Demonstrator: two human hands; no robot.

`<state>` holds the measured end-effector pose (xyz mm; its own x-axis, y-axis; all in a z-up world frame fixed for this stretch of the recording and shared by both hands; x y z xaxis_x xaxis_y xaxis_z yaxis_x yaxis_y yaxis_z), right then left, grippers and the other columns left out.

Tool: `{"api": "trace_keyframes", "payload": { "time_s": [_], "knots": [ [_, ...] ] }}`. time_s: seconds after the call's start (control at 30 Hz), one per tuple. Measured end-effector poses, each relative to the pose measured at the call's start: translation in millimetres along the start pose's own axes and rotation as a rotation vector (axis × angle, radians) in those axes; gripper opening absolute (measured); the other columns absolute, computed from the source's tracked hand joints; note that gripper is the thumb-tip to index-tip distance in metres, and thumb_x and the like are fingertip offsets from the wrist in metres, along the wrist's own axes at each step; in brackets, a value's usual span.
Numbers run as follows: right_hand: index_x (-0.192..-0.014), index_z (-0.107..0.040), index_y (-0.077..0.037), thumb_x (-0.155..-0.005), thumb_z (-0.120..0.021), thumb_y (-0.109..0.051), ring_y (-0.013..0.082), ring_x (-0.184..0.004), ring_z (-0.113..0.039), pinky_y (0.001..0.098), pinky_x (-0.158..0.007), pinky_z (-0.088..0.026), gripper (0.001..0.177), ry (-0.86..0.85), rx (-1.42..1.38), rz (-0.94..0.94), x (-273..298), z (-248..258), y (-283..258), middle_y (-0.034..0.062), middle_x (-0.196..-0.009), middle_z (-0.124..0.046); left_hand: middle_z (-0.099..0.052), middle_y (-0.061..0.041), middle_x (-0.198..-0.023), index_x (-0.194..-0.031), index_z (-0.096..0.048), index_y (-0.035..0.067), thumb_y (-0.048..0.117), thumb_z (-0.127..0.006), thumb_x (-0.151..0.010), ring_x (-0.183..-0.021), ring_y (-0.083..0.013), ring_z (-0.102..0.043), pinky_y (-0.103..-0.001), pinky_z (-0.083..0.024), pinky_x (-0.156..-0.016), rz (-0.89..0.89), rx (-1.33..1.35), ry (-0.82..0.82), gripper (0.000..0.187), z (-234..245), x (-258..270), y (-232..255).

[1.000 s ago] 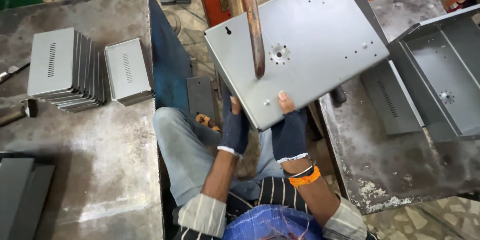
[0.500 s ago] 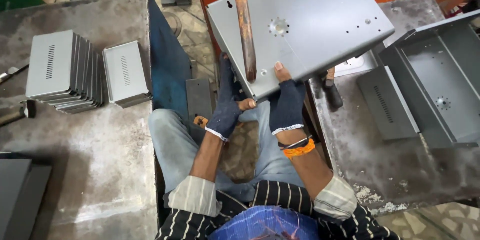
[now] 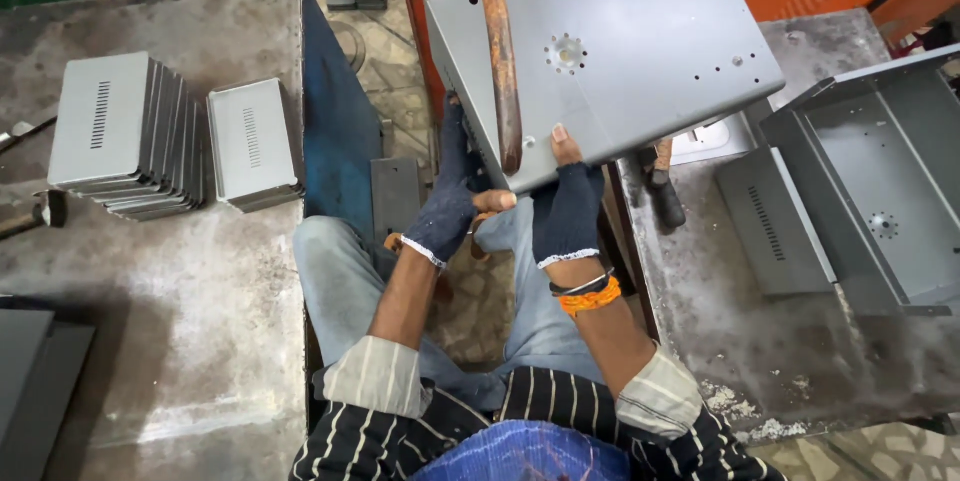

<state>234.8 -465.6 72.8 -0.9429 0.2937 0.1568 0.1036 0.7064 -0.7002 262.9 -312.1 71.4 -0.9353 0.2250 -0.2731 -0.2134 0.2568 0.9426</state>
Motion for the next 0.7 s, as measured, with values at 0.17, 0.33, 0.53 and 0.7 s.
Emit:
{"api": "trace_keyframes", "payload": {
  "time_s": [0.17, 0.33, 0.53, 0.7],
  "knots": [
    [-0.130, -0.059, 0.001, -0.091, -0.075, -0.019, 0.0186, -0.111, -0.061, 0.0374, -0.099, -0.051, 0.046, -0.008, -0.007, 0.037, 2.4, -1.7, -2.7, 0.0068, -0.122, -0.063, -0.009, -0.016, -0.179, -0.171, 0.005, 0.012, 0.052, -0.097, -0.059, -0.164, -0.0309, -0.021, -0.046, -0.030, -0.131, -0.022, -0.055, -0.026, 0.157, 8.6, 4.4, -15.3],
    [-0.137, -0.053, -0.001, -0.091, -0.072, -0.017, 0.0206, -0.113, -0.061, 0.0381, -0.100, -0.052, 0.052, 0.025, -0.011, 0.000, 11.6, -9.6, -4.9, 0.0075, -0.125, -0.061, -0.007, -0.015, -0.179, -0.170, 0.008, 0.018, 0.049, -0.099, -0.059, -0.162, -0.0315, -0.022, -0.047, -0.033, -0.127, 0.066, 0.032, -0.045, 0.157, -2.9, 6.8, 4.4],
    [-0.137, -0.054, -0.004, -0.090, -0.072, -0.017, 0.0198, -0.114, -0.061, 0.0378, -0.098, -0.052, 0.052, 0.031, 0.026, 0.063, 9.0, -6.4, -5.0, 0.0056, -0.128, -0.062, -0.008, -0.013, -0.177, -0.169, 0.008, 0.020, 0.045, -0.100, -0.056, -0.158, -0.0324, -0.026, -0.048, -0.040, -0.121, -0.003, 0.144, -0.031, 0.159, 7.0, 8.0, -49.6],
    [-0.129, -0.060, -0.005, -0.091, -0.074, -0.018, 0.0182, -0.108, -0.063, 0.0381, -0.096, -0.052, 0.042, -0.006, -0.055, 0.019, 9.8, -9.7, -6.2, 0.0046, -0.119, -0.064, -0.005, -0.011, -0.175, -0.166, 0.015, 0.024, 0.048, -0.101, -0.056, -0.153, -0.0341, -0.031, -0.049, -0.046, -0.114, 0.062, 0.108, 0.028, 0.162, -0.2, 10.0, -12.9]
  ]
}}
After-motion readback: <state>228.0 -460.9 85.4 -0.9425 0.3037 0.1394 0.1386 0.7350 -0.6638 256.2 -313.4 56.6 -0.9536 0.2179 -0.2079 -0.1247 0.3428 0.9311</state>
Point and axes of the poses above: each hand's wrist, its own x-axis away from the middle knuckle, its own z-axis out of the back of the hand, y = z × x, the point moved 10 cm from there along -x, towards the middle knuckle
